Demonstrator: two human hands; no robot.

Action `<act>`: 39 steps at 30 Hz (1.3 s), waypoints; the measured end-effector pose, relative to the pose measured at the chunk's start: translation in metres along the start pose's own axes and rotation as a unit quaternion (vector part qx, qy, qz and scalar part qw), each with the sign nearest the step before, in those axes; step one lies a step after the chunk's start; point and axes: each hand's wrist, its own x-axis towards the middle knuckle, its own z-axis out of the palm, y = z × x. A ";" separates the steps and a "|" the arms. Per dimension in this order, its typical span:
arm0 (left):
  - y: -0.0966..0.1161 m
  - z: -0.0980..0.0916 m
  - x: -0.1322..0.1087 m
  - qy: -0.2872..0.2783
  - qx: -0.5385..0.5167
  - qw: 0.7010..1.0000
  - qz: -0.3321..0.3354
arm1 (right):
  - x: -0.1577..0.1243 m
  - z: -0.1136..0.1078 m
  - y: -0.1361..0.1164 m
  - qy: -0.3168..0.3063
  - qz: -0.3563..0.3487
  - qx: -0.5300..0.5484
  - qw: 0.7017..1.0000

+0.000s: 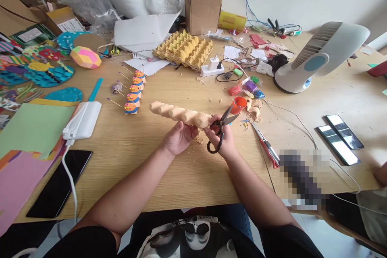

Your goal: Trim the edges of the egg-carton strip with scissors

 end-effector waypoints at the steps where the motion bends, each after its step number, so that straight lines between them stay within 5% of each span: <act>1: -0.001 -0.001 0.000 -0.001 -0.004 1.000 0.004 | -0.001 0.000 -0.001 -0.012 -0.012 -0.021 1.000; 6: -0.004 -0.002 0.002 0.015 -0.015 1.000 0.015 | 0.000 -0.002 -0.002 -0.052 -0.085 -0.105 0.989; 13: 0.001 0.003 0.000 0.058 -0.047 0.997 0.031 | 0.009 -0.013 0.011 0.044 -0.142 -0.196 0.969; 19: 0.006 0.001 -0.002 0.062 -0.069 0.995 0.034 | 0.014 -0.021 0.019 0.005 -0.152 -0.339 0.928; 29: 0.004 -0.008 0.001 0.051 -0.043 0.996 0.060 | 0.008 -0.019 0.012 0.010 -0.330 -0.479 0.813; 39: 0.005 -0.009 0.000 0.039 -0.035 0.997 0.049 | 0.005 -0.011 0.009 0.047 -0.351 -0.521 0.777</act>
